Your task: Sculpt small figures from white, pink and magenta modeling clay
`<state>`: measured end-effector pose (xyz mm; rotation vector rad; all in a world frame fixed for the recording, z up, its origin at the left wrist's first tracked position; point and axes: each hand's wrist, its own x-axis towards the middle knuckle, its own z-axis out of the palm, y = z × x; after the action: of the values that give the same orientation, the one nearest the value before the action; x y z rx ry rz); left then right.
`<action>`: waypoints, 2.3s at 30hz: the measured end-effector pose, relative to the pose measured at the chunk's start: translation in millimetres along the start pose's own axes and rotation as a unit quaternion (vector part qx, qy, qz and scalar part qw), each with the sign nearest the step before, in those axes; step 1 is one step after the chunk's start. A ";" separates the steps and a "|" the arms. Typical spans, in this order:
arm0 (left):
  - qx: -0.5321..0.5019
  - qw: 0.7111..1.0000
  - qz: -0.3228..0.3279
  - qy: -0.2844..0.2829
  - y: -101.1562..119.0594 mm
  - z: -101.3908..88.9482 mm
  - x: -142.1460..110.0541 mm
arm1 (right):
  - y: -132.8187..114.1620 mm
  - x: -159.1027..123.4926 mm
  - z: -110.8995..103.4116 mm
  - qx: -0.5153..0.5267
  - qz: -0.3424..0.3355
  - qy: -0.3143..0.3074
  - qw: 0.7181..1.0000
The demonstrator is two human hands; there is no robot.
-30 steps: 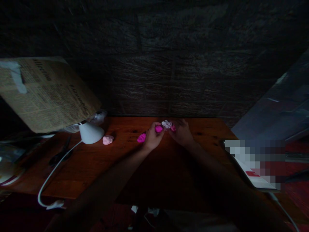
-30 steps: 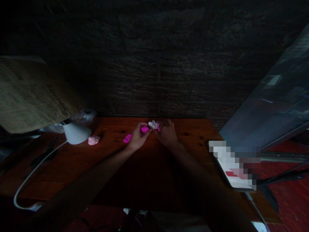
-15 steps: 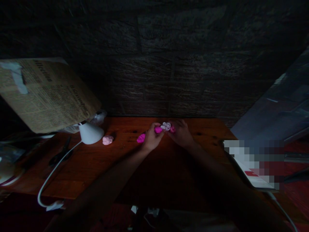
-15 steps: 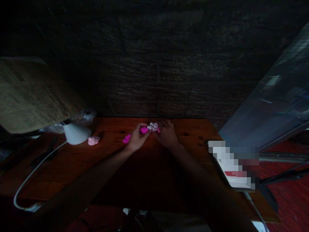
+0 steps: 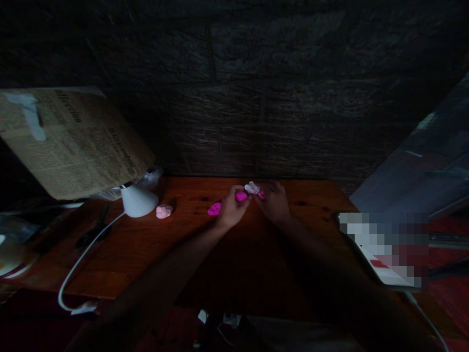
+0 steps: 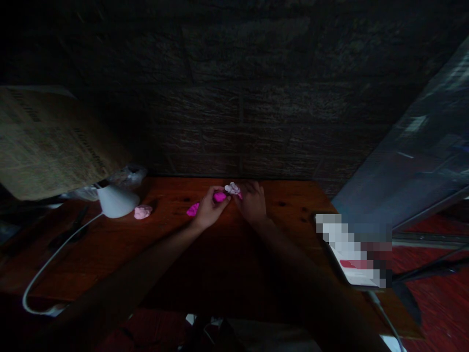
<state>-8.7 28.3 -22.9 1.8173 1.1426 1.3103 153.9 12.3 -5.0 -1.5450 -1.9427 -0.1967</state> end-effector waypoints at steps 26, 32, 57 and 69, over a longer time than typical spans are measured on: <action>0.020 1.000 -0.010 0.005 -0.9 0.2 0.9 | 13.2 -5.2 -11.6 0.035 -0.018 0.025 0.999; 0.007 1.000 -0.002 0.007 -7.0 0.3 0.1 | 21.6 -12.5 -26.1 0.071 0.001 0.000 0.997; 0.002 0.984 0.151 -0.096 25.7 -6.6 -32.1 | 4.6 0.5 -68.7 0.491 0.066 -0.322 0.807; 0.010 0.984 0.114 -0.134 23.8 -9.5 -31.2 | 7.2 -2.0 -59.8 0.494 0.140 -0.301 0.804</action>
<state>-15.0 -10.3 -12.6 2.1149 0.8253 1.1325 183.7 -16.4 38.8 -1.1487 -1.6831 1.3736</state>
